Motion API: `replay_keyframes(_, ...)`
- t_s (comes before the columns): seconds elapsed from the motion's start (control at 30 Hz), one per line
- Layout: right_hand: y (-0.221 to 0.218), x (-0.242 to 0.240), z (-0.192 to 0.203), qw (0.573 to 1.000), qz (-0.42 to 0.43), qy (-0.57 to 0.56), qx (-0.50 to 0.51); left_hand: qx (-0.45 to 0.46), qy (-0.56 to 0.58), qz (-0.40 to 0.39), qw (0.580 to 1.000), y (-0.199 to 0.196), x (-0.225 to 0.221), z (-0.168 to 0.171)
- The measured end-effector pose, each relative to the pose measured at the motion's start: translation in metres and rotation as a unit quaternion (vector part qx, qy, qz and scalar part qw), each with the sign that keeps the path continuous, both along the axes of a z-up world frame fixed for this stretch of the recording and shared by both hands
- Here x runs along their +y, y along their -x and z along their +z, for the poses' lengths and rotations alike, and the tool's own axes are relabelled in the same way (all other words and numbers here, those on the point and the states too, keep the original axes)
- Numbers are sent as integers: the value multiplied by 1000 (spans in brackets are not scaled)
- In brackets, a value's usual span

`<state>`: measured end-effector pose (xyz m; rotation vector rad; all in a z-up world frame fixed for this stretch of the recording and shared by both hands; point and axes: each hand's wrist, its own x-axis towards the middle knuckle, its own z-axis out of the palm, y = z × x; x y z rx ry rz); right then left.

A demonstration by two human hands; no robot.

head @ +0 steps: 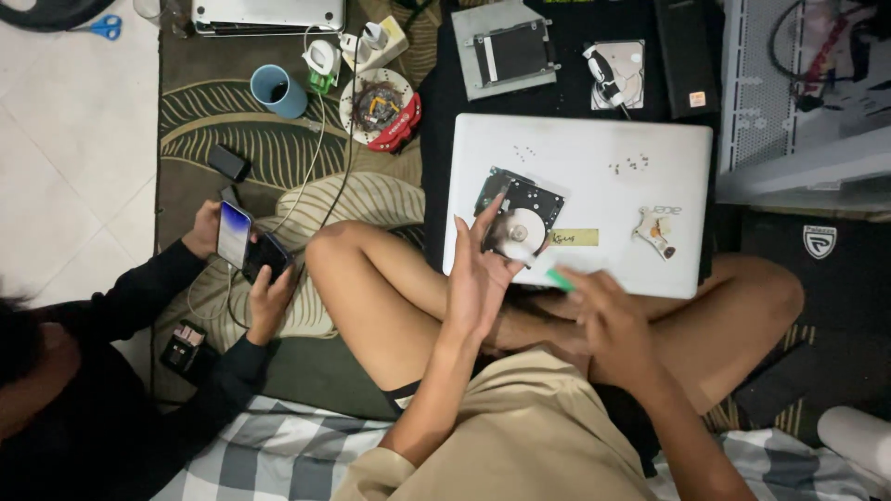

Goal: Disassembling and cleaning a hard drive using a screwdriver and a toothbrush

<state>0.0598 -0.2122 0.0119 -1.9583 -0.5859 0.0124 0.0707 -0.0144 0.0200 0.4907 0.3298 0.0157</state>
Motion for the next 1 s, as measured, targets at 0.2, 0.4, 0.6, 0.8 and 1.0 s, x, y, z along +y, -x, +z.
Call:
replay_keyframes(0.2, -24, -3, 25, 991, -60, 84, -81, 6, -6, -28, 1000, 2, 1, 1)
replay_keyframes(0.4, -16, -8, 27, 999, -23, 45, 6, 1, -17, -15, 1000, -1, 4, 2)
replay_keyframes(0.6, 0, -7, 15, 995, 14, -3, 100, 18, -136, 49, 989, -7, 9, -21)
replay_keyframes(0.8, 13, -24, -14, 974, -47, -103, 198, -21, -184, 69, 980, -7, 22, -9)
replay_keyframes(1.0, 27, -21, -11, 954, -99, -155, 238, -5, -199, 71, 977, -1, 21, -14)
